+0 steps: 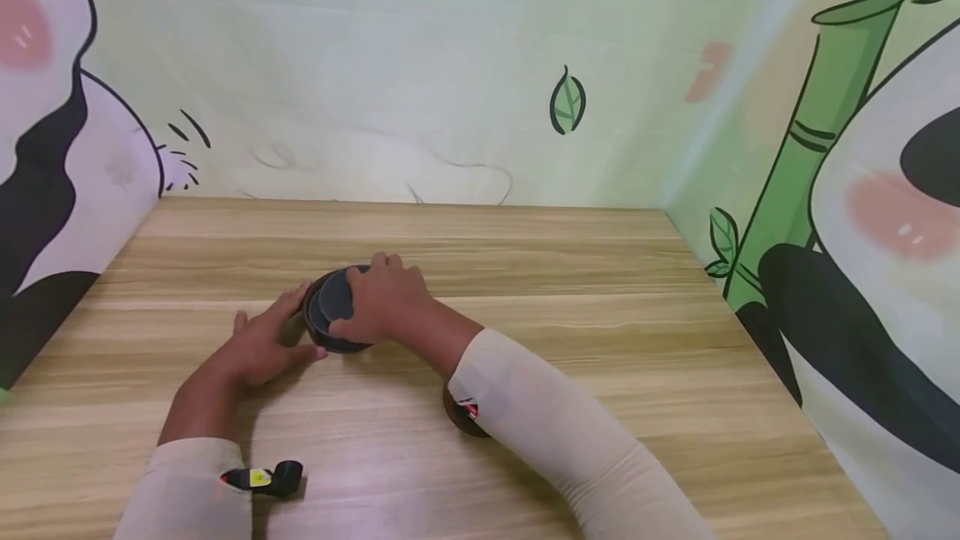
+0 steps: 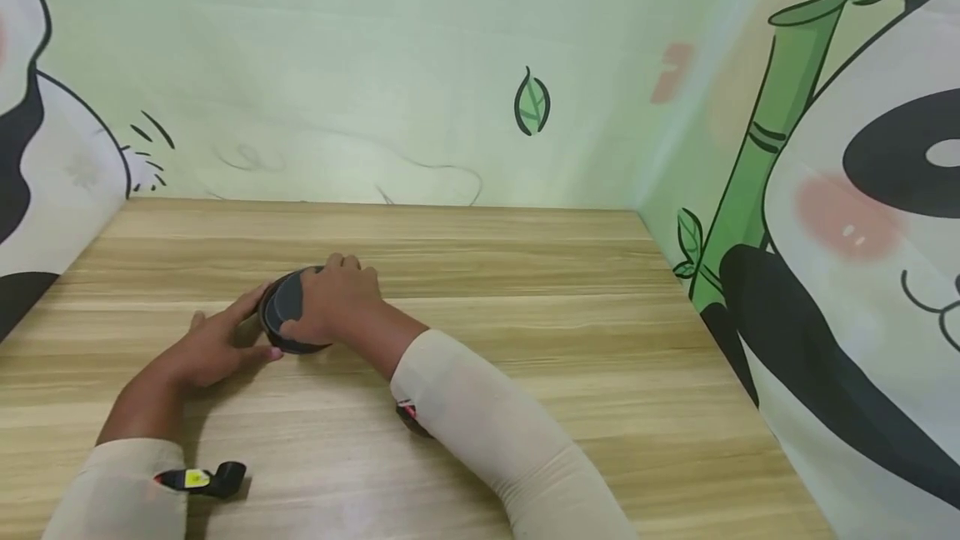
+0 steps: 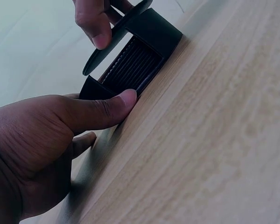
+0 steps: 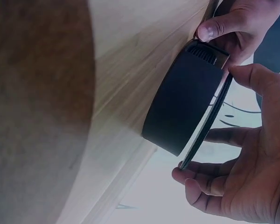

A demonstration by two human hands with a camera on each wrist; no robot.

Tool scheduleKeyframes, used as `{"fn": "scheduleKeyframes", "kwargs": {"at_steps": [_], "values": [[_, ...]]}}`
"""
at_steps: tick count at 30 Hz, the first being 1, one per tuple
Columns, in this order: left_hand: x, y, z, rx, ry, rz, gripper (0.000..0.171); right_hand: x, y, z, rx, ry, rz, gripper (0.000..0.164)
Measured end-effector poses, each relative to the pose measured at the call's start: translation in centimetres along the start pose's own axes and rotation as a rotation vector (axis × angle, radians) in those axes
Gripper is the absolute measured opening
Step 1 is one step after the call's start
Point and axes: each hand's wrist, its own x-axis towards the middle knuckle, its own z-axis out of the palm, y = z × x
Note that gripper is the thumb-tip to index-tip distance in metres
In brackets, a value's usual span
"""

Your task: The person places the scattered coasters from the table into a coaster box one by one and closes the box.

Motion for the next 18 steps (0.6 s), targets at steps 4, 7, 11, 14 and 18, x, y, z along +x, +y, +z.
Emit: {"fn": "scheduleKeyframes", "kwargs": {"at_steps": [4,7,11,14,18], "values": [[-0.1,0.0,0.1,0.005,0.000,0.001,0.111,0.0,-0.3,0.0,-0.021,-0.004,-0.019,0.083],[0.0,-0.1,0.0,0.009,0.000,0.002,0.111,0.1,-0.6,0.0,-0.035,-0.003,-0.029,0.084],[0.0,0.0,-0.1,0.014,0.000,-0.002,0.111,0.3,-0.9,0.0,-0.048,-0.001,-0.037,0.085],[0.1,0.0,-0.1,0.010,-0.001,-0.004,0.110,0.4,-1.2,0.0,-0.053,0.007,-0.041,0.085],[0.1,0.0,-0.2,0.001,-0.004,-0.003,0.111,0.4,-1.4,0.0,-0.061,0.009,-0.042,0.084]]}}
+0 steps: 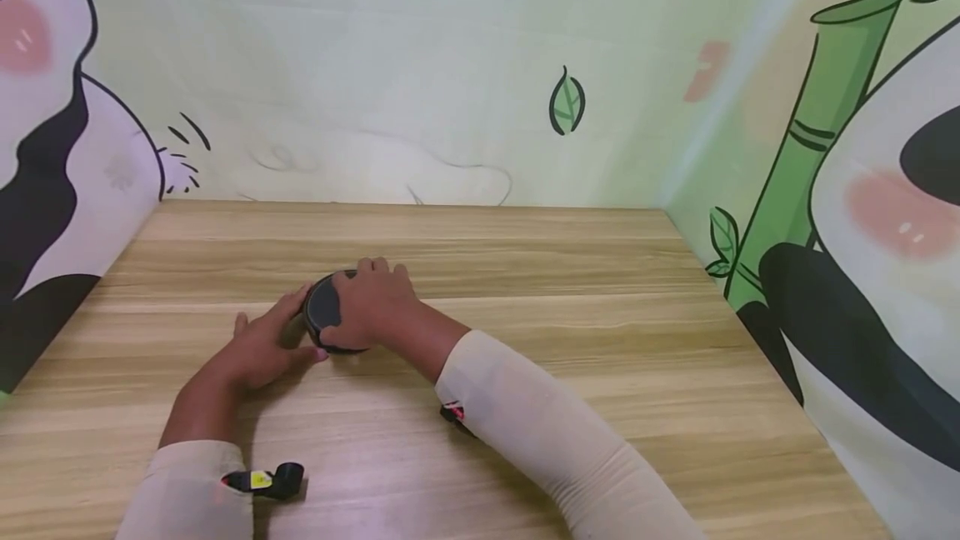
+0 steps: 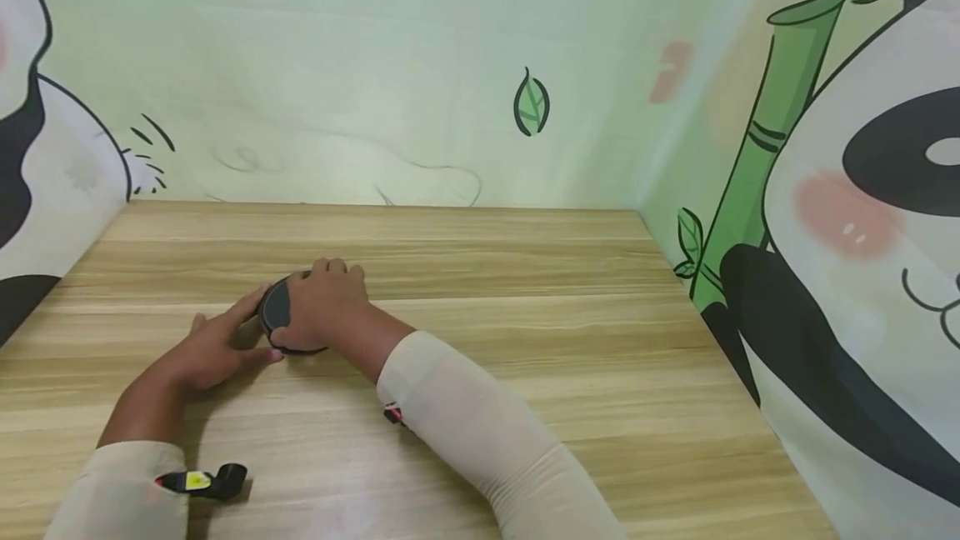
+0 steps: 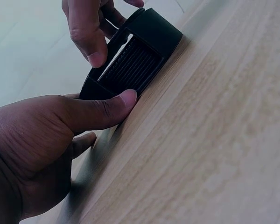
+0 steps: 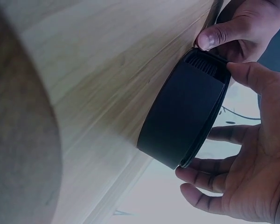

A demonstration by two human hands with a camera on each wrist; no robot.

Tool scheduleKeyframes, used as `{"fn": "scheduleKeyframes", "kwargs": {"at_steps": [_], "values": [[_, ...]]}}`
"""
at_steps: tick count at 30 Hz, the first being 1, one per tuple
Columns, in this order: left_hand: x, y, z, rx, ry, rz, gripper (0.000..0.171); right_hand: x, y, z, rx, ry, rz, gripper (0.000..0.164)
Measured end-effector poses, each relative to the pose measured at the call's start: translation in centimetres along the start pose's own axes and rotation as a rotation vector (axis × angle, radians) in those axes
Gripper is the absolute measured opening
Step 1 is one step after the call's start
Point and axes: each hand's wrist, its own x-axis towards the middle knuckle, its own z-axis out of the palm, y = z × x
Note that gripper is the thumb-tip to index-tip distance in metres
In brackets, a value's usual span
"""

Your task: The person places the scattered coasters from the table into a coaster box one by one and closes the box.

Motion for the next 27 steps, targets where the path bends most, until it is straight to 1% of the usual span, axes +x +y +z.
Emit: {"fn": "scheduleKeyframes", "kwargs": {"at_steps": [9,15,18,22,27], "values": [[-0.1,0.1,0.1,0.002,0.006,0.002,0.111,0.2,0.1,0.1,-0.007,0.000,-0.003,0.084],[-0.2,0.1,0.1,0.012,0.013,0.013,0.110,0.2,0.4,0.1,0.009,-0.002,-0.033,0.095],[-0.2,0.2,0.1,0.011,0.017,0.017,0.109,0.2,0.7,0.2,0.026,-0.008,-0.037,0.098],[-0.3,0.1,0.1,0.010,0.019,0.019,0.109,0.3,1.3,0.3,0.086,-0.020,-0.030,0.094],[-0.1,0.1,0.2,-0.005,0.021,0.011,0.110,0.4,2.2,0.2,0.202,-0.018,-0.003,0.083]]}}
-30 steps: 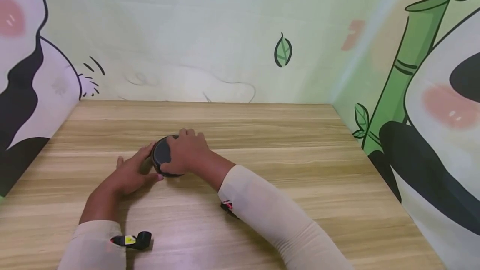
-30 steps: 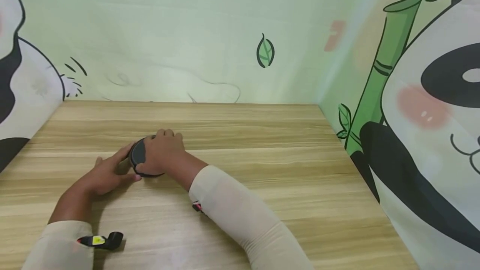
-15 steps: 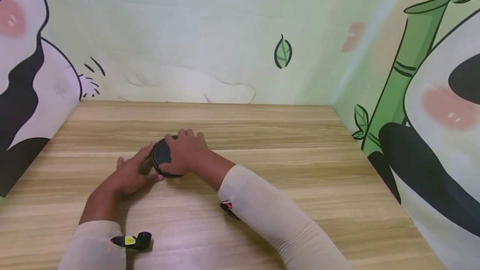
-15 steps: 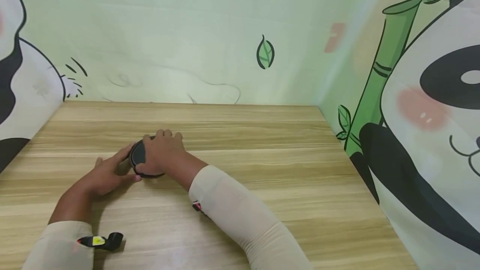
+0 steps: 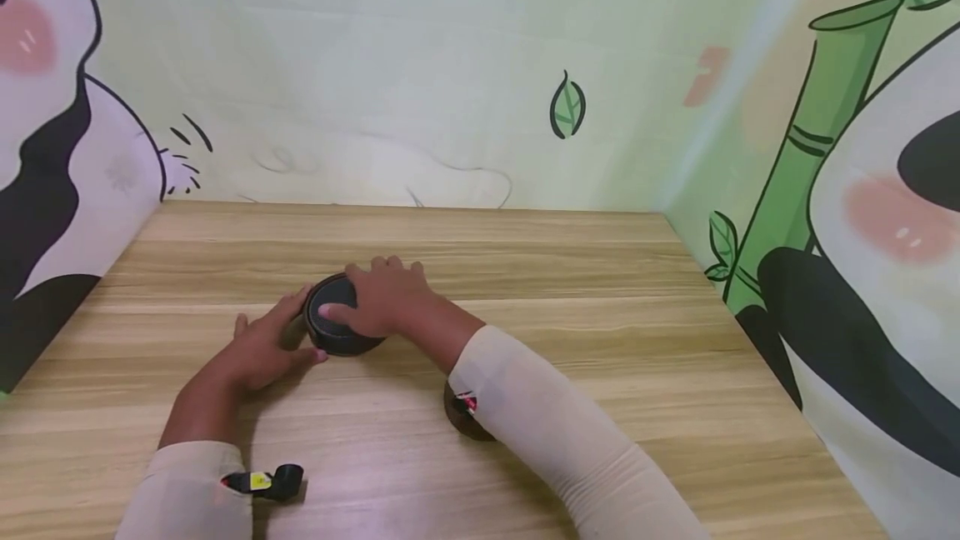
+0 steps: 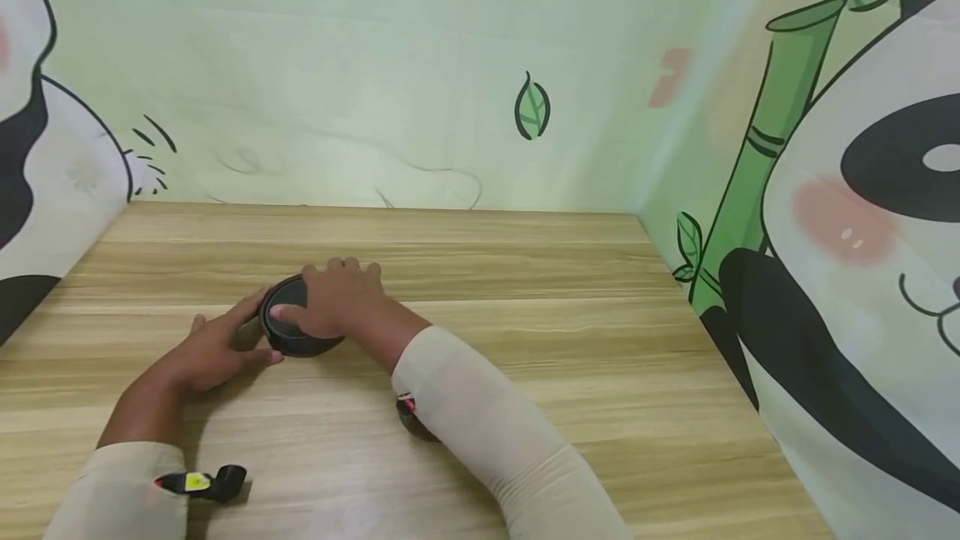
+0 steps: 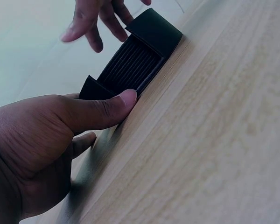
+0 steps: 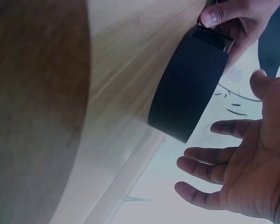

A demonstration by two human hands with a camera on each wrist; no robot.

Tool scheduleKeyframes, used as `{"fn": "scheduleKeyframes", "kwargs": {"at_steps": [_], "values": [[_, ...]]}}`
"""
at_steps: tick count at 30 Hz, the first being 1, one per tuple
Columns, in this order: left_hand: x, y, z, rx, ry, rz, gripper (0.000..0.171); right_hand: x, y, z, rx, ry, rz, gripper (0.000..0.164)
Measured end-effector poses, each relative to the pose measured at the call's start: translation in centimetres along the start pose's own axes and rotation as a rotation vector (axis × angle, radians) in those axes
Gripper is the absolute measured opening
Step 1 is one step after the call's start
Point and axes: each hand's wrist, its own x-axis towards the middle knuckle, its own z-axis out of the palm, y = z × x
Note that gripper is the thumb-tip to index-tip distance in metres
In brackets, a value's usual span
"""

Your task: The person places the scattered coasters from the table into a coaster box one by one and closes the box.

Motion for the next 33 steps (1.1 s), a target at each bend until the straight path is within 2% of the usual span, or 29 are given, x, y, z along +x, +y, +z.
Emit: {"fn": "scheduleKeyframes", "kwargs": {"at_steps": [8,14,19,24,33], "values": [[-0.1,0.2,-0.1,0.006,0.003,0.011,0.110,-0.4,1.9,-0.3,0.113,-0.043,0.038,0.079],[0.0,0.3,-0.2,-0.003,-0.005,0.003,0.110,-1.4,2.5,-0.9,0.199,-0.078,-0.002,0.076],[-0.2,0.3,-0.2,-0.003,-0.003,0.009,0.110,-3.1,2.2,-2.1,0.197,-0.120,-0.072,0.078],[-0.2,0.4,-0.2,-0.001,-0.005,0.011,0.110,-5.1,2.3,-2.4,0.189,-0.147,-0.096,0.079],[-0.2,0.2,0.0,-0.007,0.009,0.020,0.109,-8.9,3.2,-2.2,0.232,-0.107,-0.167,0.074]]}}
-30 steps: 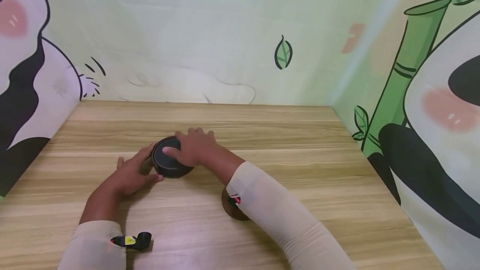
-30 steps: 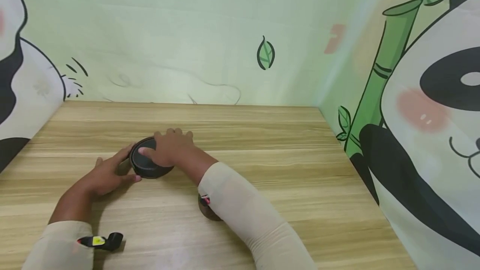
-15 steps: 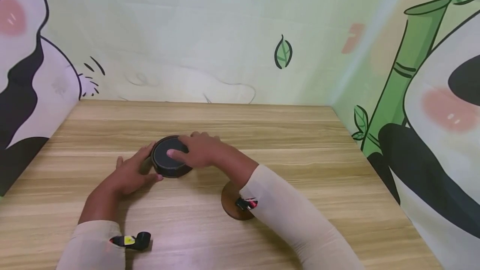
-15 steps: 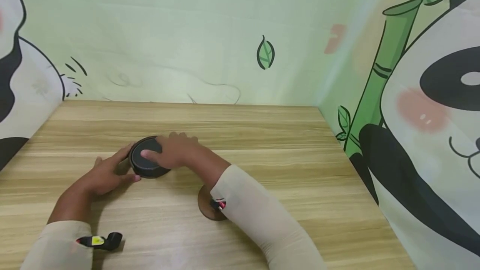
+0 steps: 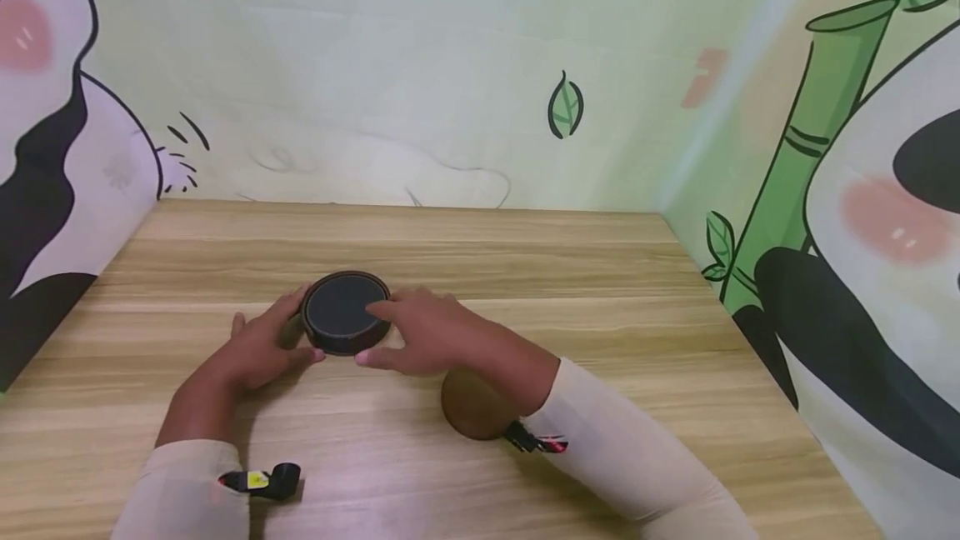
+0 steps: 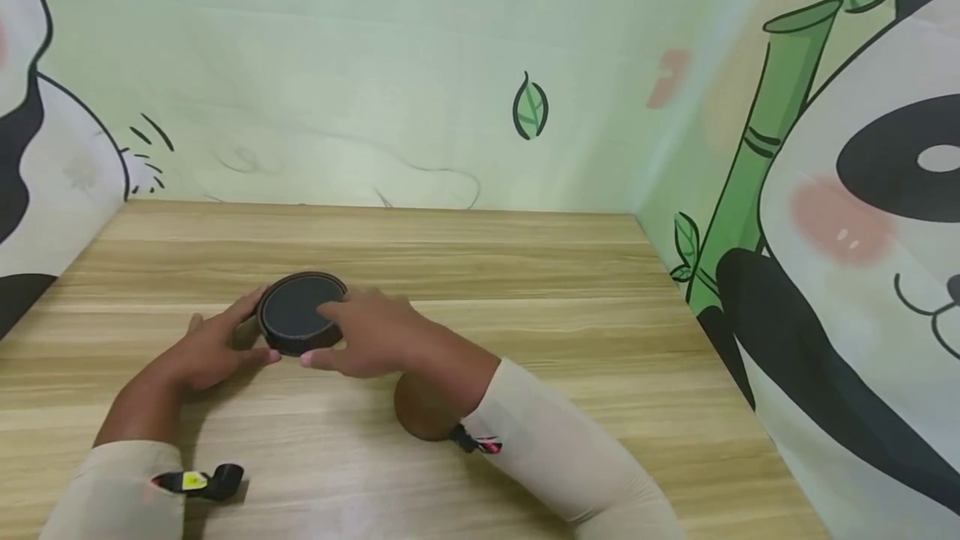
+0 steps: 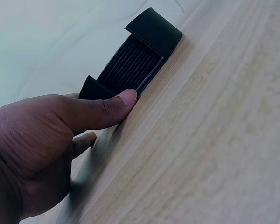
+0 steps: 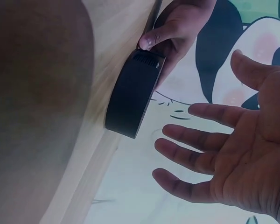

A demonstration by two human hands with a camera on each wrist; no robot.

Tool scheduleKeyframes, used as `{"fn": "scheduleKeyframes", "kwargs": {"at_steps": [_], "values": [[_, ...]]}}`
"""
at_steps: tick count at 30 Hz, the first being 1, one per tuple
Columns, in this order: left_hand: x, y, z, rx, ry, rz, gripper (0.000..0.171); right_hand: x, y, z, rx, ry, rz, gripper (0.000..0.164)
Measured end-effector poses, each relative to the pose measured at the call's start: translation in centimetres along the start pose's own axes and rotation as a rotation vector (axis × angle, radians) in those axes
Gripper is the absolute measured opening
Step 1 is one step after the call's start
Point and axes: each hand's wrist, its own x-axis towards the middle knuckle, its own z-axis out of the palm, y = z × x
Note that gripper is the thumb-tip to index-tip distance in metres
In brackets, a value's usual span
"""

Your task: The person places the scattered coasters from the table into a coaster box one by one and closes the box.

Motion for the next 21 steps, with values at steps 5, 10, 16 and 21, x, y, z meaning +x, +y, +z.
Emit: {"fn": "scheduleKeyframes", "kwargs": {"at_steps": [5,10,16,21], "values": [[0.1,0.0,0.0,-0.002,0.002,0.005,0.110,-1.9,1.2,0.8,0.003,0.001,0.016,0.072],[0.1,0.1,0.0,-0.001,0.000,0.007,0.110,-4.3,2.7,1.0,0.048,0.027,0.011,0.069],[0.1,0.0,0.2,0.005,-0.003,0.005,0.111,-6.7,4.0,1.0,0.073,0.074,0.032,0.068],[0.2,-0.2,0.2,0.018,0.001,0.006,0.112,-8.1,5.3,1.3,0.023,0.084,0.034,0.070]]}}
